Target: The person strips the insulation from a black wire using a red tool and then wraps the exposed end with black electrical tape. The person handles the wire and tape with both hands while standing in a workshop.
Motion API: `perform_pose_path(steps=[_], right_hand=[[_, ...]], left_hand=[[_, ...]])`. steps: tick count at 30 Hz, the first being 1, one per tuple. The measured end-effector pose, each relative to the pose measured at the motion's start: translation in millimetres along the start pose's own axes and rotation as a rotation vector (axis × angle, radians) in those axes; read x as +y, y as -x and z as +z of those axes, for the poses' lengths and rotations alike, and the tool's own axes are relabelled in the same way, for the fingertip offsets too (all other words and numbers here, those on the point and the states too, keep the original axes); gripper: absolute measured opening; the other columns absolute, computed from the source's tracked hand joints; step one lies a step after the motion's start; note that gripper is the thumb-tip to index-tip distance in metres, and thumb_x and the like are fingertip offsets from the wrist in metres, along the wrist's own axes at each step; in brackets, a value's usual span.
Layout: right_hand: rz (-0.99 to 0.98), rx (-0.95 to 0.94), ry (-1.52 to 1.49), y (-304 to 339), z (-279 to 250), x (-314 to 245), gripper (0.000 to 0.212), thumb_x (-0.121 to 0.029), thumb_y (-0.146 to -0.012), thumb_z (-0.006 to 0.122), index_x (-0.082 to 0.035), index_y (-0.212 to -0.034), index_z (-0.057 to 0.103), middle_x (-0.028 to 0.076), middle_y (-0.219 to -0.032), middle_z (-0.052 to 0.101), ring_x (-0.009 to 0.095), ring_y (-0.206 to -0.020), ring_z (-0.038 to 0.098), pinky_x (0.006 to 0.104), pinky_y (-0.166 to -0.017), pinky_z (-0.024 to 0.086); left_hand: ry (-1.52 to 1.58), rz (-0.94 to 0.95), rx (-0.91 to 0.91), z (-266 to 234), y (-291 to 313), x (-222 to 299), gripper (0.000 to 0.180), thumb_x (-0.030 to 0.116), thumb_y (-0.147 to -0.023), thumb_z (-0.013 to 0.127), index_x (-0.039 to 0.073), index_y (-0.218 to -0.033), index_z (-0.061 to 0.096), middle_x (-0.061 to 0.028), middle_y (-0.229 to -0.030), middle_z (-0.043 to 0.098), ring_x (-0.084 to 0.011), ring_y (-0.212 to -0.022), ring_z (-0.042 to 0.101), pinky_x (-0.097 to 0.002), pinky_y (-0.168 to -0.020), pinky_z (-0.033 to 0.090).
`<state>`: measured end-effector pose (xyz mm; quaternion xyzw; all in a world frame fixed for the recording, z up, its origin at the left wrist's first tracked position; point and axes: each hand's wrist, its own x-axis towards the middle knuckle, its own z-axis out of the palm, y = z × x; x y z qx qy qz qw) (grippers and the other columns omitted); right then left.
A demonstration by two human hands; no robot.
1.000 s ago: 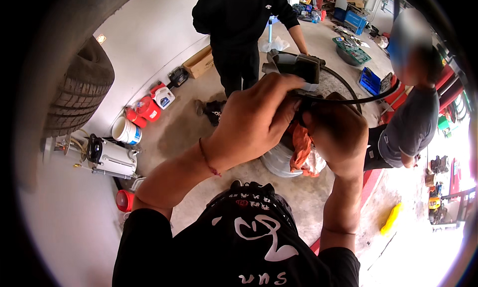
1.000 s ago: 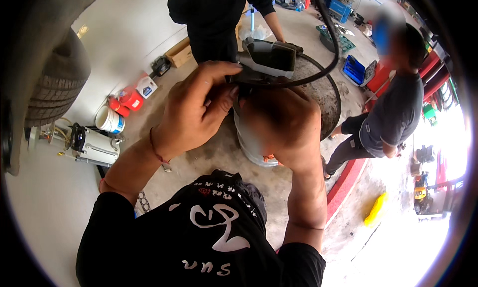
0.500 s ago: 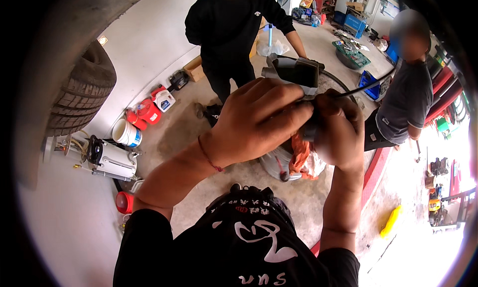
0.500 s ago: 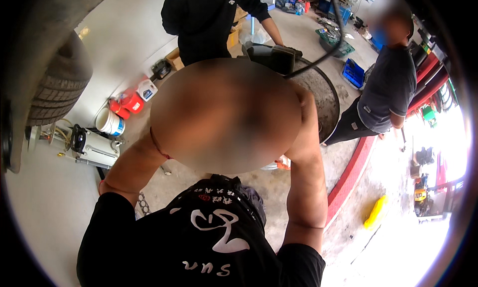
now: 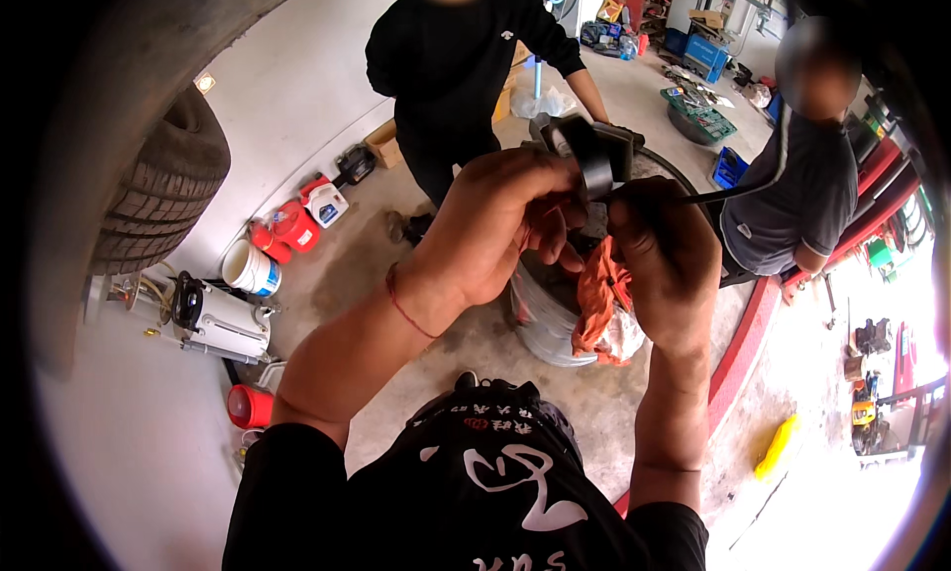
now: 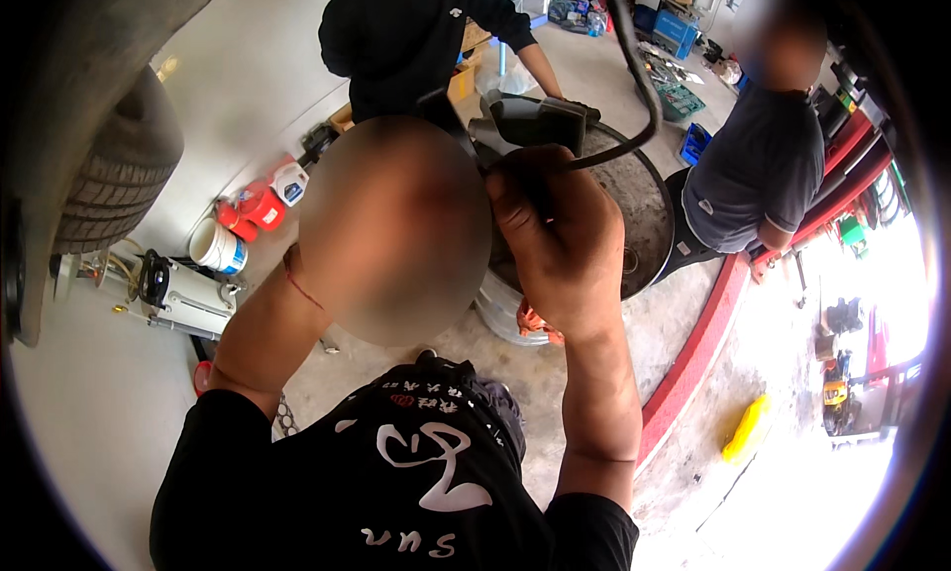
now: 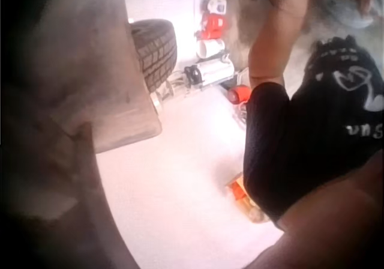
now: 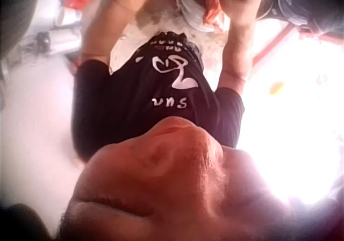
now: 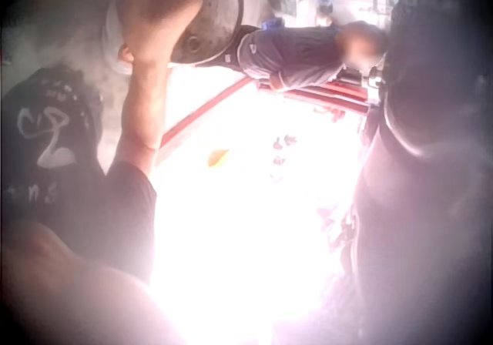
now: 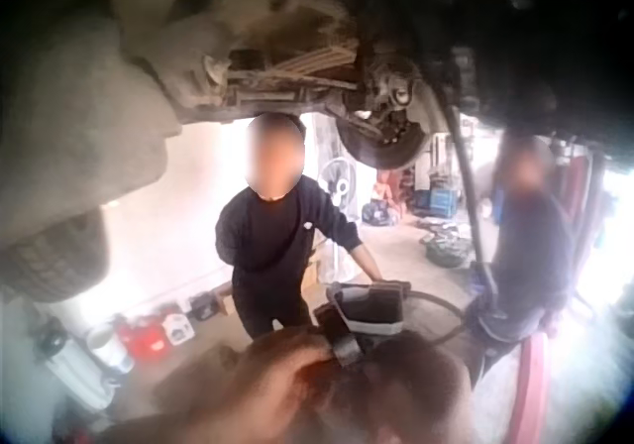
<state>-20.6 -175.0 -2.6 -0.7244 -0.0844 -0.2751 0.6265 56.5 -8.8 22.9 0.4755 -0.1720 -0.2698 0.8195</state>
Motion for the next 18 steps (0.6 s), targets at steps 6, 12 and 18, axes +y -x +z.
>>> perform_pose_path(steps=[6,12,18], right_hand=[[-0.098,-0.043,-0.166,-4,1,13,0.017,-0.006,-0.091,0.073,0.006,-0.099,0.064,0.01,-0.096,0.068,0.011,-0.077,0.062,0.0238,-0.066,0.049],[-0.371,-0.095,0.038,-13,5,17,0.015,-0.006,-0.093,0.07,0.003,-0.103,0.063,0.006,-0.096,0.068,0.01,-0.076,0.062,0.0227,-0.065,0.049],[-0.083,0.006,-0.266,-9,4,17,0.019,-0.008,-0.098,0.065,0.003,-0.112,0.058,0.008,-0.096,0.069,0.012,-0.077,0.064,0.0242,-0.069,0.052]], left_hand=[[-0.148,-0.137,-0.035,-8,-7,6,0.022,0.018,-0.094,0.057,-0.001,-0.084,0.061,-0.0059,-0.064,0.059,-0.0099,-0.042,0.046,-0.03,-0.043,0.051],[-0.254,-0.295,-0.115,-20,-7,14,0.029,0.022,-0.095,0.058,-0.001,-0.079,0.062,-0.0048,-0.061,0.059,-0.0104,-0.041,0.049,-0.0302,-0.042,0.051],[-1.004,0.702,0.181,-11,15,4,0.017,0.019,-0.096,0.06,0.002,-0.099,0.065,-0.0098,-0.076,0.065,-0.0185,-0.068,0.067,-0.032,-0.059,0.055]])
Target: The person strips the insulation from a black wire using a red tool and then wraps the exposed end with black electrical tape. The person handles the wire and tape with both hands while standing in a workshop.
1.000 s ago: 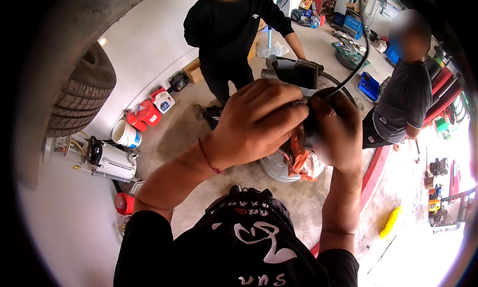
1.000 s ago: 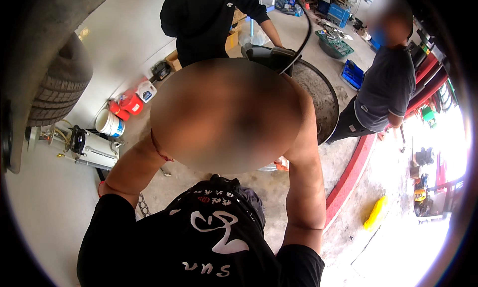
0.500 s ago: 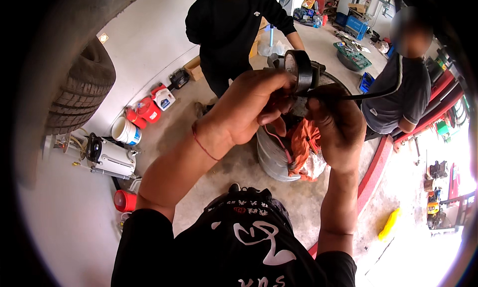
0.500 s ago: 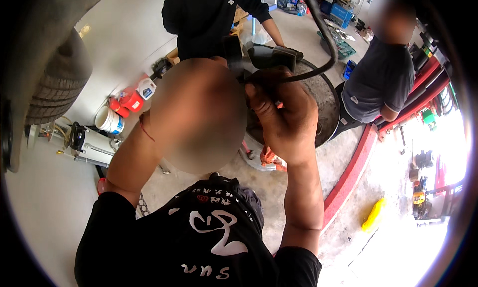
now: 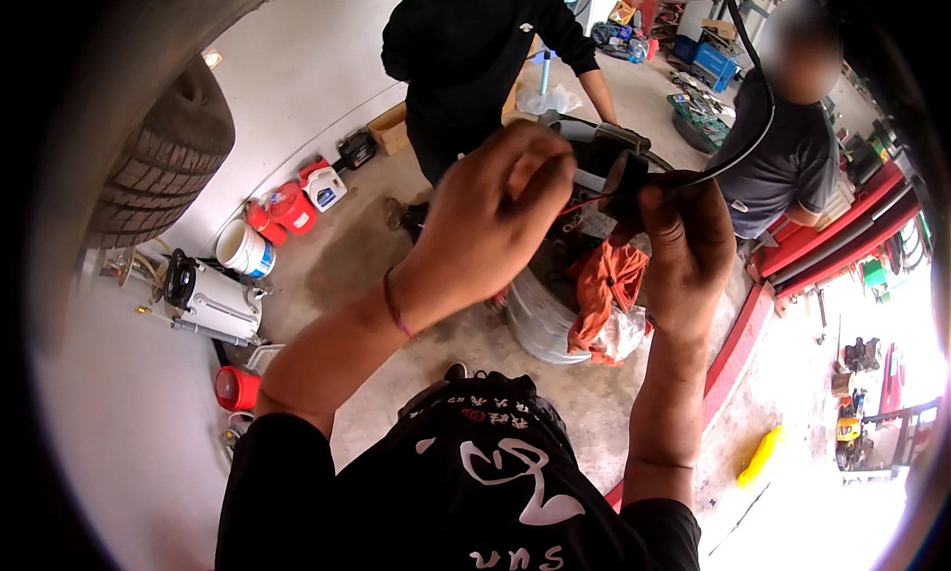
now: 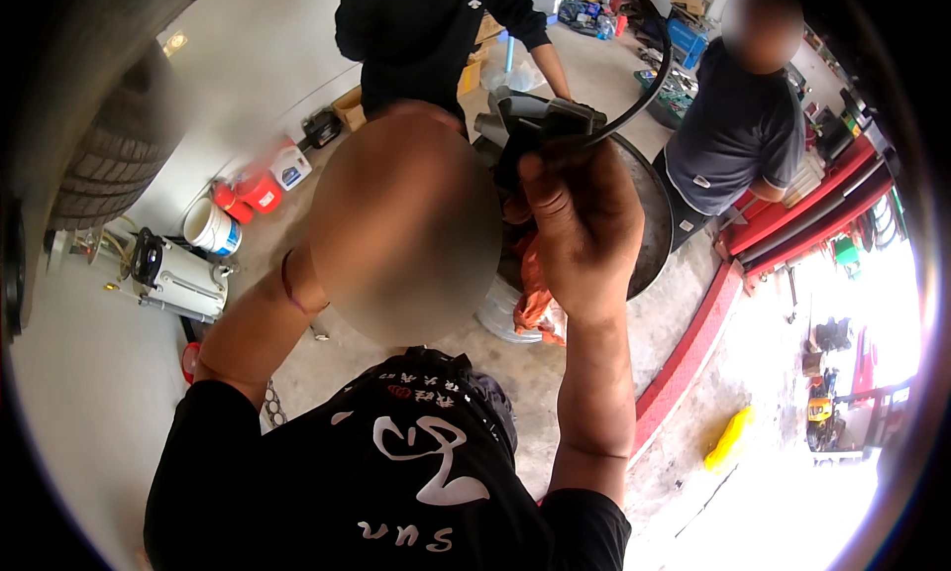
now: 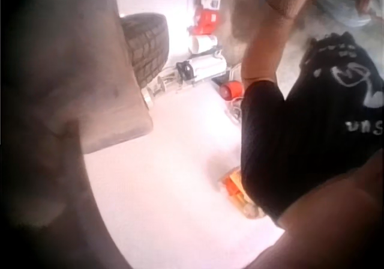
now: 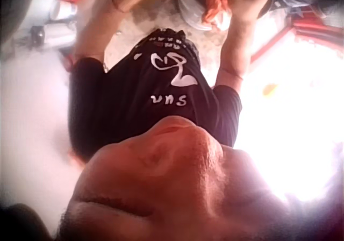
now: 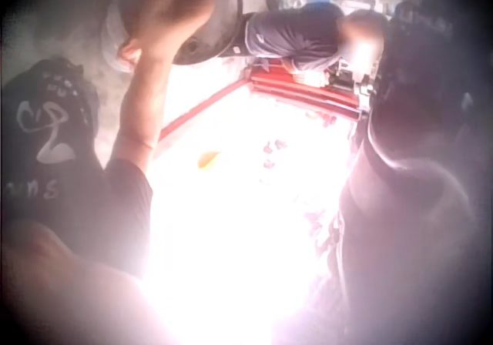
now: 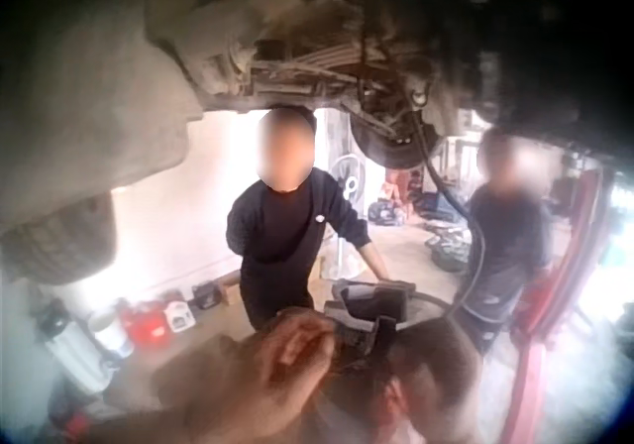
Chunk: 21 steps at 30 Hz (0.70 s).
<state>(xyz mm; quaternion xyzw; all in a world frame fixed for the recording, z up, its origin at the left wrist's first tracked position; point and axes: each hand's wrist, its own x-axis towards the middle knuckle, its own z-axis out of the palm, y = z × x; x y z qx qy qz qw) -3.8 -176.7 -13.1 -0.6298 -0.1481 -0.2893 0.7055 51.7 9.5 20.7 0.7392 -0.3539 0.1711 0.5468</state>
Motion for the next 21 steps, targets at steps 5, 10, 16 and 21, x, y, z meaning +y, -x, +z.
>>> perform_pose_path(steps=[5,10,16,21], right_hand=[[0.042,-0.008,-0.17,-5,12,-5,0.021,-0.009,-0.097,0.067,0.001,-0.115,0.061,0.002,-0.097,0.068,0.007,-0.085,0.061,0.021,-0.075,0.049],[0.161,-0.063,-0.272,-1,11,-3,0.018,-0.01,-0.097,0.066,0.0,-0.111,0.061,0.003,-0.097,0.068,0.007,-0.08,0.062,0.0211,-0.071,0.051],[0.237,-0.147,-0.219,-1,18,-21,0.028,-0.014,-0.091,0.075,0.002,-0.111,0.061,0.003,-0.086,0.065,0.006,-0.068,0.06,0.0184,-0.053,0.047],[0.328,-0.218,-0.288,-1,8,-24,0.022,-0.011,-0.092,0.074,0.003,-0.106,0.064,0.004,-0.083,0.065,0.006,-0.062,0.058,0.0183,-0.052,0.045]], left_hand=[[-0.448,0.773,0.032,3,1,-23,0.027,0.012,-0.082,0.068,0.008,-0.108,0.062,-0.0101,-0.111,0.063,-0.0294,-0.104,0.065,-0.0444,-0.094,0.052],[-0.604,1.112,0.089,-5,-15,-23,0.022,0.015,-0.08,0.067,0.012,-0.101,0.061,-0.0089,-0.109,0.061,-0.03,-0.104,0.064,-0.0451,-0.093,0.055],[-0.567,1.128,0.027,-17,-13,-17,0.022,0.01,-0.078,0.07,0.011,-0.098,0.06,-0.0099,-0.107,0.06,-0.0307,-0.099,0.065,-0.0452,-0.087,0.059],[-0.345,0.97,-0.096,-20,5,-6,0.031,-0.003,-0.075,0.076,0.005,-0.101,0.059,-0.0136,-0.107,0.062,-0.0347,-0.104,0.066,-0.0465,-0.086,0.058]])
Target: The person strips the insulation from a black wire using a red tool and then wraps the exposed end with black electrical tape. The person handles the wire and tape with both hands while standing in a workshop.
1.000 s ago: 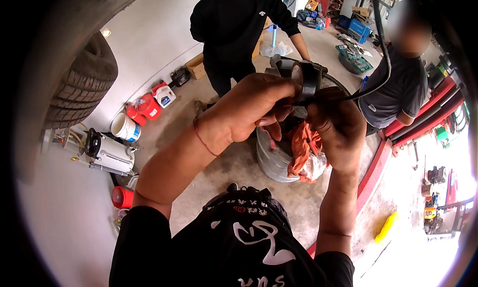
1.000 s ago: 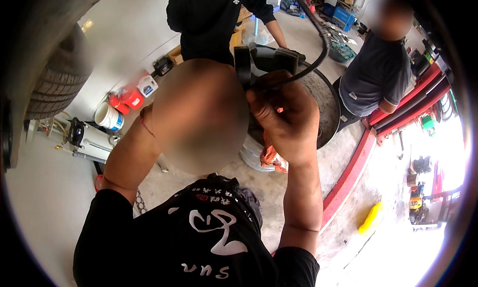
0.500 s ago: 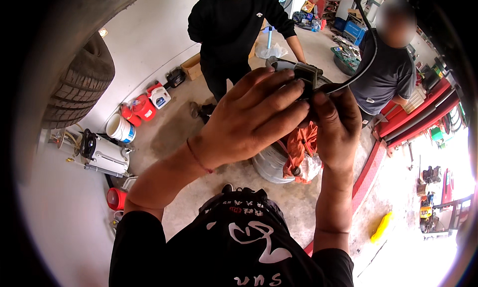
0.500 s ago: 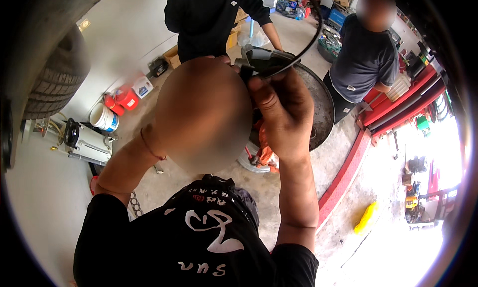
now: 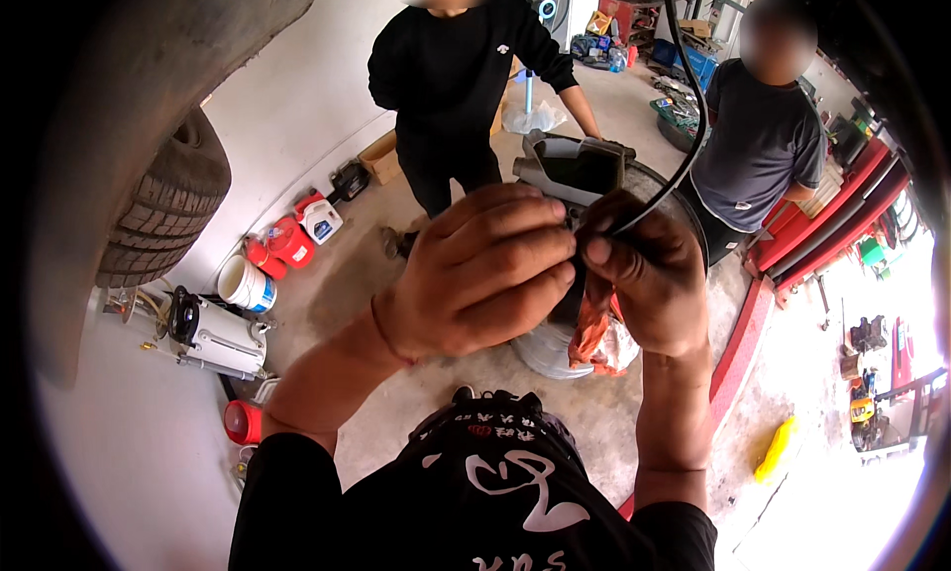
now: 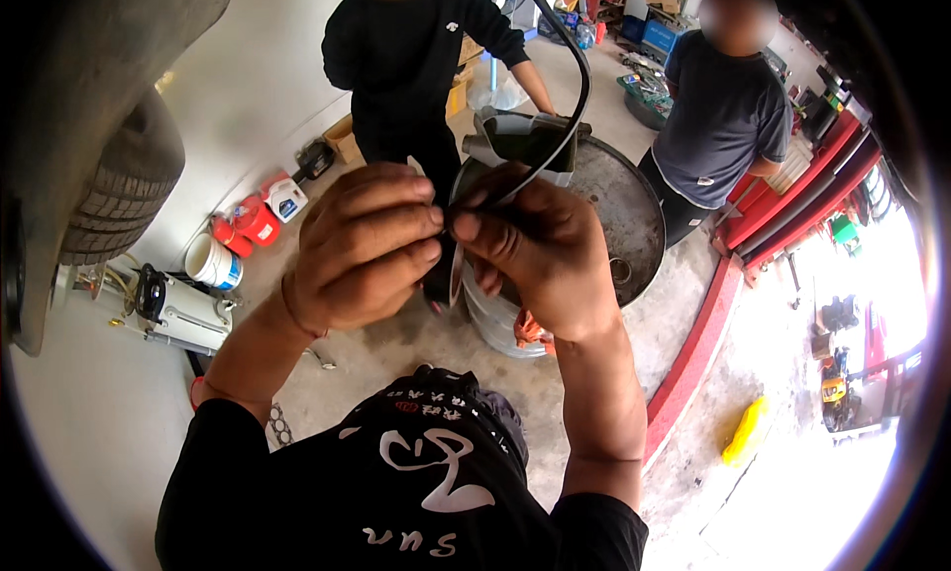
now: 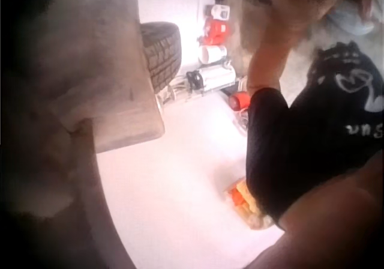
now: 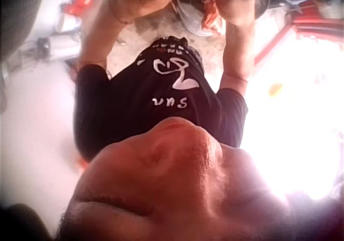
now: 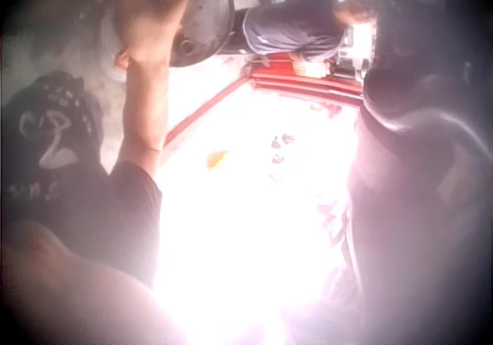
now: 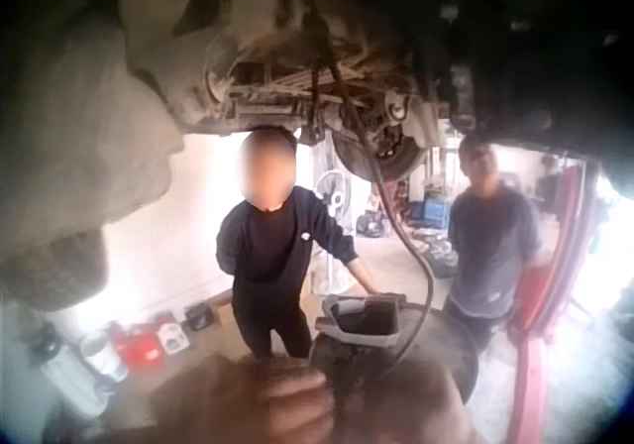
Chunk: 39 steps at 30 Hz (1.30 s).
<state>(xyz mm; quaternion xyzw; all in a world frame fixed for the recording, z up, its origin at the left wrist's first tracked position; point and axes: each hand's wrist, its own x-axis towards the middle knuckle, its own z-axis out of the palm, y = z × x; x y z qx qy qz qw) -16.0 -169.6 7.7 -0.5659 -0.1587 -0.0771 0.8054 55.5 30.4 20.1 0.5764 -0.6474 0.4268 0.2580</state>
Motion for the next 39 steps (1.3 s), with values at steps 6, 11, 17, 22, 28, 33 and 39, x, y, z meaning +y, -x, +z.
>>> perform_pose_path(steps=[6,11,17,22,28,33,39], right_hand=[[-0.211,0.097,0.209,1,12,-3,0.017,-0.007,-0.089,0.075,0.004,-0.099,0.066,0.008,-0.089,0.066,0.01,-0.065,0.061,0.0219,-0.055,0.047],[-0.449,0.046,0.525,-2,-5,17,0.021,-0.006,-0.083,0.079,0.003,-0.098,0.068,0.013,-0.097,0.065,0.021,-0.085,0.065,0.0313,-0.074,0.051],[-0.748,-0.033,0.6,-15,-13,31,0.019,-0.007,-0.085,0.078,0.001,-0.098,0.067,0.014,-0.097,0.066,0.023,-0.088,0.065,0.0336,-0.078,0.052],[-0.483,0.155,0.586,-6,-14,34,0.017,-0.006,-0.091,0.073,0.001,-0.102,0.062,0.011,-0.097,0.066,0.014,-0.077,0.064,0.0269,-0.065,0.052],[-0.351,0.252,0.195,-4,7,32,0.021,-0.008,-0.096,0.067,0.0,-0.112,0.056,0.005,-0.094,0.065,0.007,-0.066,0.059,0.0211,-0.056,0.048],[-0.308,0.216,0.176,1,17,28,0.02,-0.009,-0.098,0.065,0.0,-0.113,0.057,0.004,-0.099,0.065,0.006,-0.074,0.057,0.0192,-0.064,0.047],[-0.44,0.17,0.34,-5,9,31,0.016,-0.001,-0.096,0.063,0.001,-0.112,0.058,0.01,-0.119,0.062,0.01,-0.093,0.058,0.0229,-0.079,0.048]], left_hand=[[0.674,-0.687,0.152,4,-3,12,0.018,0.002,-0.087,0.072,0.002,-0.093,0.055,-0.0116,-0.097,0.065,-0.0238,-0.098,0.067,-0.036,-0.085,0.053],[1.432,-1.265,0.36,5,-10,7,0.011,0.007,-0.092,0.066,0.002,-0.099,0.059,-0.0093,-0.092,0.066,-0.0212,-0.084,0.069,-0.0339,-0.074,0.057],[1.519,-1.429,0.161,2,-14,-1,0.031,0.004,-0.094,0.062,0.0,-0.123,0.05,-0.0105,-0.089,0.067,-0.0169,-0.074,0.068,-0.0285,-0.062,0.056],[0.623,-1.092,0.197,15,9,15,0.033,0.002,-0.095,0.061,0.002,-0.127,0.051,-0.0105,-0.101,0.066,-0.0155,-0.074,0.066,-0.0257,-0.055,0.049],[-0.219,-0.238,-0.014,17,17,4,0.039,0.007,-0.082,0.074,0.01,-0.12,0.063,-0.0127,-0.111,0.063,-0.0242,-0.074,0.065,-0.0318,-0.062,0.053],[-0.333,0.012,0.027,13,17,0,0.031,0.014,-0.083,0.074,0.013,-0.113,0.067,-0.011,-0.12,0.063,-0.0206,-0.079,0.064,-0.0329,-0.066,0.054],[0.552,-0.742,0.265,25,10,7,0.019,0.005,-0.09,0.073,0.0,-0.106,0.065,-0.0075,-0.103,0.069,-0.0155,-0.088,0.066,-0.0273,-0.08,0.052]])
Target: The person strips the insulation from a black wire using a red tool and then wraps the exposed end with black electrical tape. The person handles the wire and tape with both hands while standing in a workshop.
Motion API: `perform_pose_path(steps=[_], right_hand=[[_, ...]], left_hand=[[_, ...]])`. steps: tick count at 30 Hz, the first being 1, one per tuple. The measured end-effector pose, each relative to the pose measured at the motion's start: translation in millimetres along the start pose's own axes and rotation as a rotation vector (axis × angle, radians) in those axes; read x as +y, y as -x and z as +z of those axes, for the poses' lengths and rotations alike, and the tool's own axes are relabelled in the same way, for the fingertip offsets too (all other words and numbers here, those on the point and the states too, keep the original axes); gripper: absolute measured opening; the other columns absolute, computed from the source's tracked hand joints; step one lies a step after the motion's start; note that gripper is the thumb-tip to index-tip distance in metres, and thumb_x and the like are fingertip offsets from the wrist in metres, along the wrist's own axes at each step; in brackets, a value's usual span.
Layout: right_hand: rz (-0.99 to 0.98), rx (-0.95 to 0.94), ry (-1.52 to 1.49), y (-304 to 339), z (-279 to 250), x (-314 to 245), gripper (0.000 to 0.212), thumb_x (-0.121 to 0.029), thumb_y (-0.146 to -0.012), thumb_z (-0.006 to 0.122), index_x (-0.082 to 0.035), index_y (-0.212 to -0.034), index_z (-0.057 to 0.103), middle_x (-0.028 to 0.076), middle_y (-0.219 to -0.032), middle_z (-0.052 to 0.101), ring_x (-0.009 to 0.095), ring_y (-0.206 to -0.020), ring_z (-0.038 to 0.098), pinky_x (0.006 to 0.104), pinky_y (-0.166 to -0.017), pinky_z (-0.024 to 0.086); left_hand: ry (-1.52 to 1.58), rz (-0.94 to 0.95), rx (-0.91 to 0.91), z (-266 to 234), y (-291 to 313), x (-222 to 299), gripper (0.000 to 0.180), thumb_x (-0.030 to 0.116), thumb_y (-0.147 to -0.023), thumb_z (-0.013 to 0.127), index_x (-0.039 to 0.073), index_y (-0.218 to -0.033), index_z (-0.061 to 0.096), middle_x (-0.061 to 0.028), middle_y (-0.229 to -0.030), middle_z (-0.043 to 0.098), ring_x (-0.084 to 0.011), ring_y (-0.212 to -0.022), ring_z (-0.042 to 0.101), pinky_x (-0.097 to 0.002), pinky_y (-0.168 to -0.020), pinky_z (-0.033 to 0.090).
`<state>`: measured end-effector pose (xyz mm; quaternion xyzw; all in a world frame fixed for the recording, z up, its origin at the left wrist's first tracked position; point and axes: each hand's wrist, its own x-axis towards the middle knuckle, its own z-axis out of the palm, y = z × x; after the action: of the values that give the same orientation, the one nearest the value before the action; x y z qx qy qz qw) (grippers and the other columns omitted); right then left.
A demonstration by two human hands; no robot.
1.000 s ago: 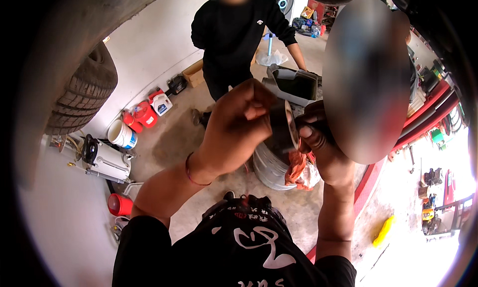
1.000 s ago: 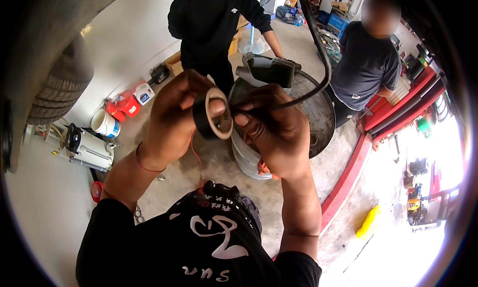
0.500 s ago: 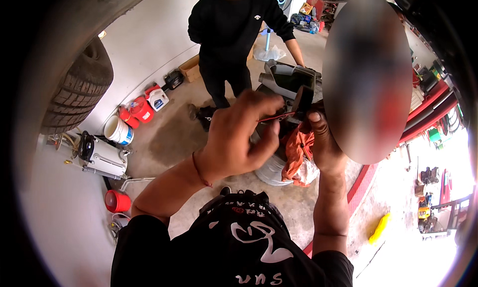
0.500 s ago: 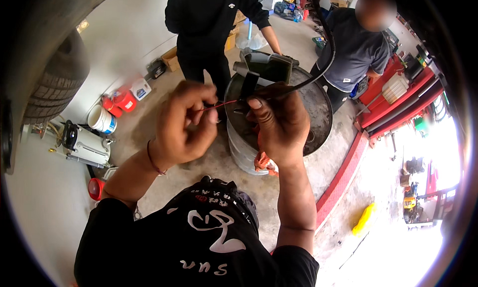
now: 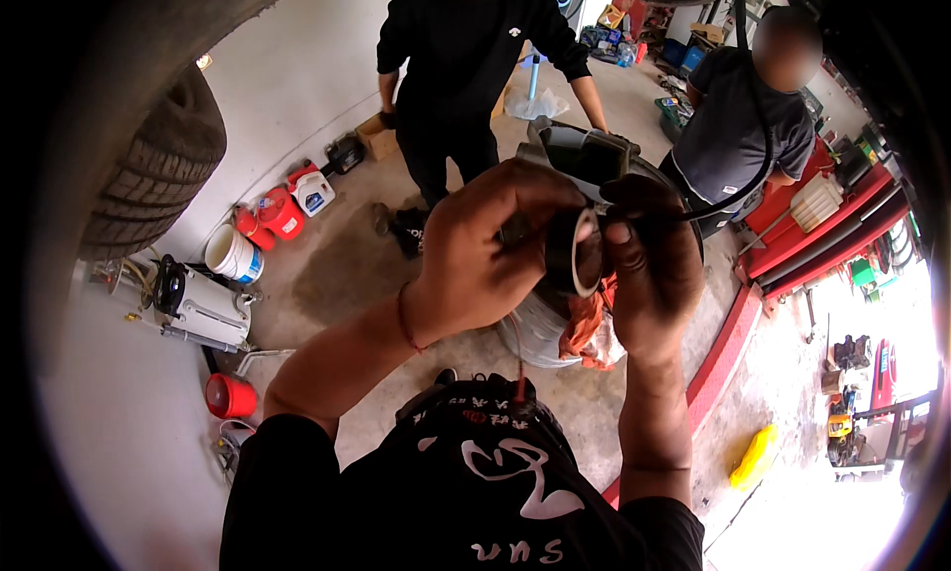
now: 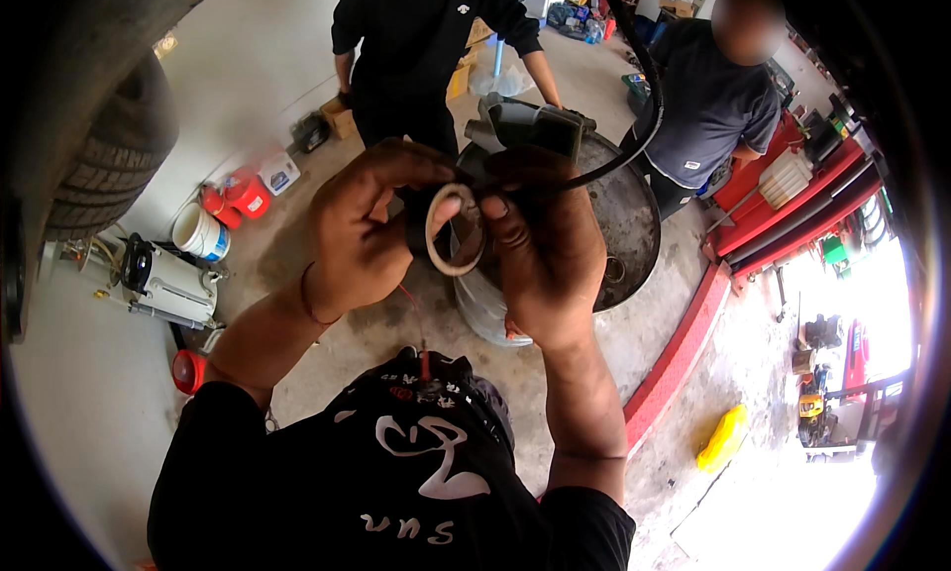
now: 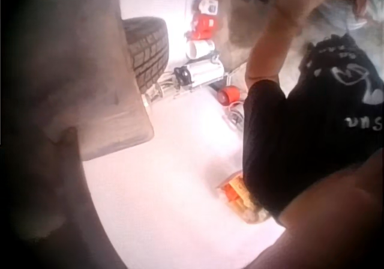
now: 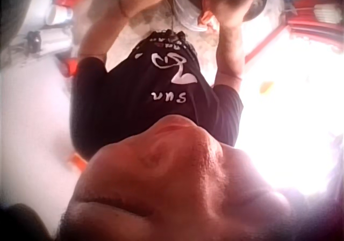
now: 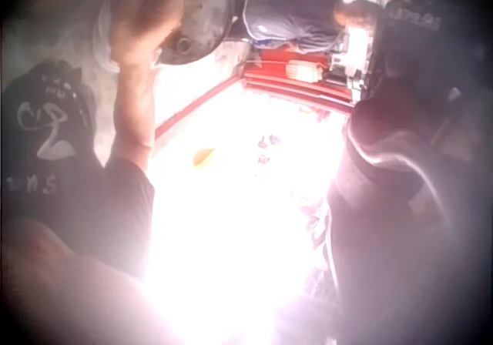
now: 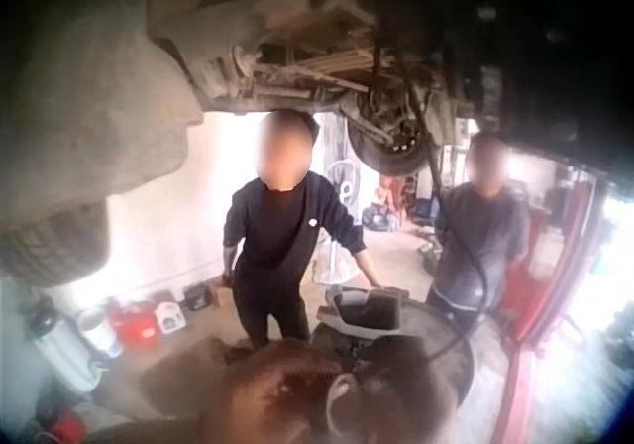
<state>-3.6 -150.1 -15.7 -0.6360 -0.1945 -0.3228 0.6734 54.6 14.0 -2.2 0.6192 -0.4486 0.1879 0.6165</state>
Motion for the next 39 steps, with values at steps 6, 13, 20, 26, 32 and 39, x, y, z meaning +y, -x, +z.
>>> perform_pose_path(steps=[6,13,20,26,32,39], right_hand=[[-0.238,-0.127,0.28,-8,-19,10,0.02,0.004,-0.093,0.066,0.003,-0.111,0.059,0.013,-0.114,0.065,0.02,-0.103,0.063,0.0302,-0.087,0.051],[0.076,-0.005,0.011,10,-21,10,0.016,-0.004,-0.097,0.065,0.001,-0.111,0.058,0.007,-0.098,0.067,0.011,-0.076,0.062,0.0239,-0.069,0.05],[0.238,0.143,-0.058,-4,-13,4,0.019,-0.014,-0.1,0.063,-0.001,-0.111,0.056,0.003,-0.086,0.063,0.004,-0.054,0.052,0.0192,-0.044,0.042],[0.336,0.007,-0.174,-8,-3,-17,0.019,-0.013,-0.099,0.065,0.001,-0.109,0.058,0.005,-0.084,0.065,0.006,-0.054,0.055,0.0193,-0.044,0.043],[0.341,-0.056,-0.178,-1,-8,-22,0.02,-0.012,-0.097,0.067,0.003,-0.109,0.061,0.004,-0.08,0.065,0.005,-0.055,0.054,0.019,-0.046,0.04],[0.2,-0.055,0.211,3,-6,-28,0.019,-0.009,-0.095,0.068,0.004,-0.107,0.063,0.01,-0.091,0.066,0.01,-0.062,0.059,0.0236,-0.054,0.046]], left_hand=[[0.492,-0.51,0.136,12,-10,4,0.022,0.018,-0.095,0.069,-0.001,-0.108,0.066,-0.0033,-0.084,0.066,-0.0079,-0.069,0.061,-0.0216,-0.061,0.05],[0.284,-0.803,-0.098,6,-21,3,0.037,0.011,-0.096,0.062,0.003,-0.132,0.056,-0.0022,-0.077,0.061,-0.0053,-0.056,0.052,-0.0189,-0.047,0.037],[-0.693,0.447,-0.143,2,1,-12,0.049,0.0,-0.082,0.07,0.008,-0.129,0.057,-0.007,-0.104,0.063,-0.0166,-0.072,0.063,-0.0278,-0.065,0.052],[-0.791,0.777,-0.101,-6,3,-15,0.03,0.006,-0.078,0.075,0.011,-0.106,0.066,-0.012,-0.12,0.061,-0.0229,-0.083,0.063,-0.034,-0.067,0.053],[-0.483,0.552,-0.115,-12,4,1,0.032,-0.002,-0.077,0.076,0.005,-0.106,0.063,-0.0154,-0.122,0.064,-0.0287,-0.093,0.066,-0.0354,-0.079,0.056],[0.204,-0.145,0.241,16,9,10,0.019,0.011,-0.095,0.067,-0.001,-0.108,0.059,-0.0053,-0.085,0.066,-0.0083,-0.067,0.063,-0.0213,-0.062,0.051]])
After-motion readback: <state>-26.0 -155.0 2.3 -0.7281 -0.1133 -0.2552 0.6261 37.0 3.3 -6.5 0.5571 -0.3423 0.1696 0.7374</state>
